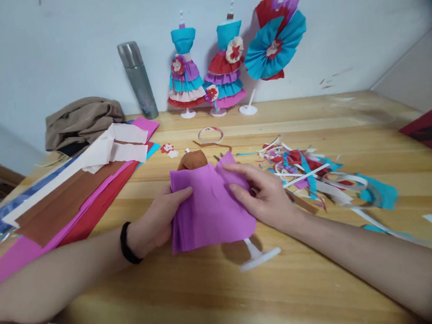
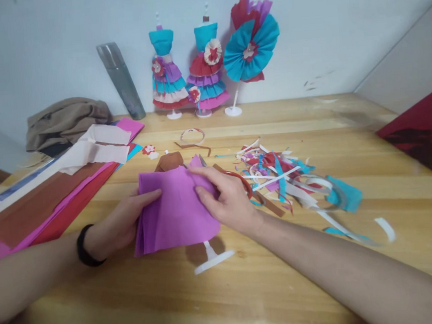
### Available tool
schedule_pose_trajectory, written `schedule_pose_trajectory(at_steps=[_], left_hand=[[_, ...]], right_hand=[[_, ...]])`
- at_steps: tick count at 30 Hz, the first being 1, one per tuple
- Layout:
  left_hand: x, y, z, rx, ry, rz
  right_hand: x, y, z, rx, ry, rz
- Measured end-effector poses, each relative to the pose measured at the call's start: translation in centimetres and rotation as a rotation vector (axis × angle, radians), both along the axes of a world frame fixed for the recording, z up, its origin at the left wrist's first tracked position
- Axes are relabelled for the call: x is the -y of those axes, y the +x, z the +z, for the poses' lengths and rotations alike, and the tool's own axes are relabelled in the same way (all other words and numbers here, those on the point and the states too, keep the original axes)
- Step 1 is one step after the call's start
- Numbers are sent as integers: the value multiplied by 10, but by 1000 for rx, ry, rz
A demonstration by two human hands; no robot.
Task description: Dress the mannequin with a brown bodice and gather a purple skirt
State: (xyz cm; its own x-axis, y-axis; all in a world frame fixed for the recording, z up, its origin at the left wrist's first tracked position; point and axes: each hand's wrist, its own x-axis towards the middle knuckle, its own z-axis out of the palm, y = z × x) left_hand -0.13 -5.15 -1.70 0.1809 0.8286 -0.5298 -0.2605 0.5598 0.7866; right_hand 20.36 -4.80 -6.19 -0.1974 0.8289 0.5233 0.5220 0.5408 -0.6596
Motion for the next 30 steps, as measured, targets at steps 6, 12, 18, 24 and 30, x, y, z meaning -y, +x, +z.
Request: schedule_pose_trajectory(at_steps=[6, 12, 18, 24, 30], left_hand=[[1, 3, 6, -33, -29, 33], [2, 6, 13, -28, -65, 60], [2, 3, 5, 30, -10, 39], [12, -3, -5, 47, 136, 61], [14, -10, -1, 111, 198, -174]], right_hand=[[-1, 1, -3, 28, 8, 40], [-4, 1, -1, -76, -98, 1], [-4, 0, 4, -83, -101, 37], [0, 3, 10, -111, -41, 81], [5, 4, 1, -265, -198, 152]])
